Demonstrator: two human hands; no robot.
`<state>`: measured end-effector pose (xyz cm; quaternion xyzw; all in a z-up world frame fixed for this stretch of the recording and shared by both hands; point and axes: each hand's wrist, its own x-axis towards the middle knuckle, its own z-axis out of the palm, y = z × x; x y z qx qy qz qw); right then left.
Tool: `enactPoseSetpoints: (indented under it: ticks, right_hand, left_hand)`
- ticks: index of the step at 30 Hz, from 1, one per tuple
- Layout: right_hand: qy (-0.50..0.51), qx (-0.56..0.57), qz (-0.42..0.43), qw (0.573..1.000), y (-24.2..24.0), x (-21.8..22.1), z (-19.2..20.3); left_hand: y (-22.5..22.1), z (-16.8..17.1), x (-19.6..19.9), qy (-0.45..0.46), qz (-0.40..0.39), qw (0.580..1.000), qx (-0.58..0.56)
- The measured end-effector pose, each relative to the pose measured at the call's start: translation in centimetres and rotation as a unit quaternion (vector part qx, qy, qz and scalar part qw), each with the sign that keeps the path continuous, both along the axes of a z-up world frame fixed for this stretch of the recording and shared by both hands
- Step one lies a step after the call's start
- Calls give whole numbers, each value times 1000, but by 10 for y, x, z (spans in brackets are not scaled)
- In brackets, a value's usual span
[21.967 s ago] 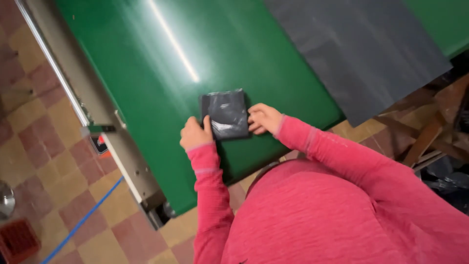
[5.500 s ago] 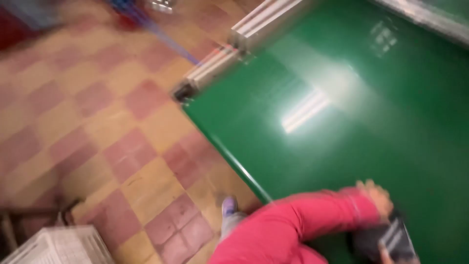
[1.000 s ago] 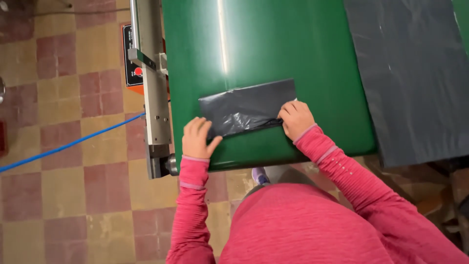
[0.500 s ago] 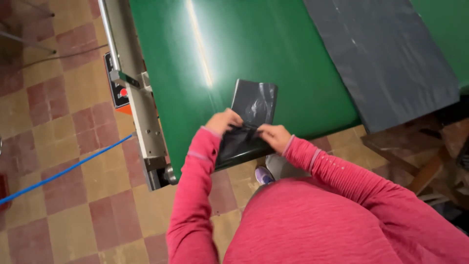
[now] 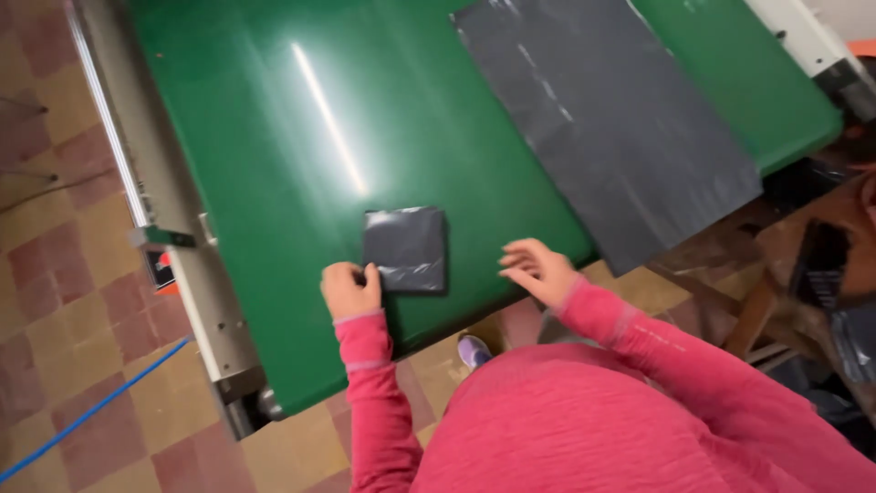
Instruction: Folding black plastic bags on a conveyor belt and stacking them in a red crate.
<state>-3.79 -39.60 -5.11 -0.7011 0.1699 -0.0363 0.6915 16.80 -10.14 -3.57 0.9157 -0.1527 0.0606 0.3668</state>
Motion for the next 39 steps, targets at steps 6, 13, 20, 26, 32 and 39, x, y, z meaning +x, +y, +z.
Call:
enactPoseSetpoints:
  ticks: [6,13,20,26,32,39]
  right_hand:
    - [-43,-586,90,804,-176,-103,74]
    - [123,-721,176,659,-310,-111,70]
    - [-1,-523,228,821,-417,-73,83]
    - [-84,-451,139,878,-467,136,127]
    - [-144,-543,126,818,-496,300,26]
    - [54,-570,216,791,-476,349,26]
  left_hand:
    - [-167,48,-100,-176,-266,936,147]
    - [-322,41,-148,-239,-481,824,181]
    - [-337,77,-108,192,-451,869,-70]
    - [-401,61,38,201,-185,931,-243]
    - [-430,-67,183,80,-47,990,-108]
    - [-452,40,124,40,-13,983,179]
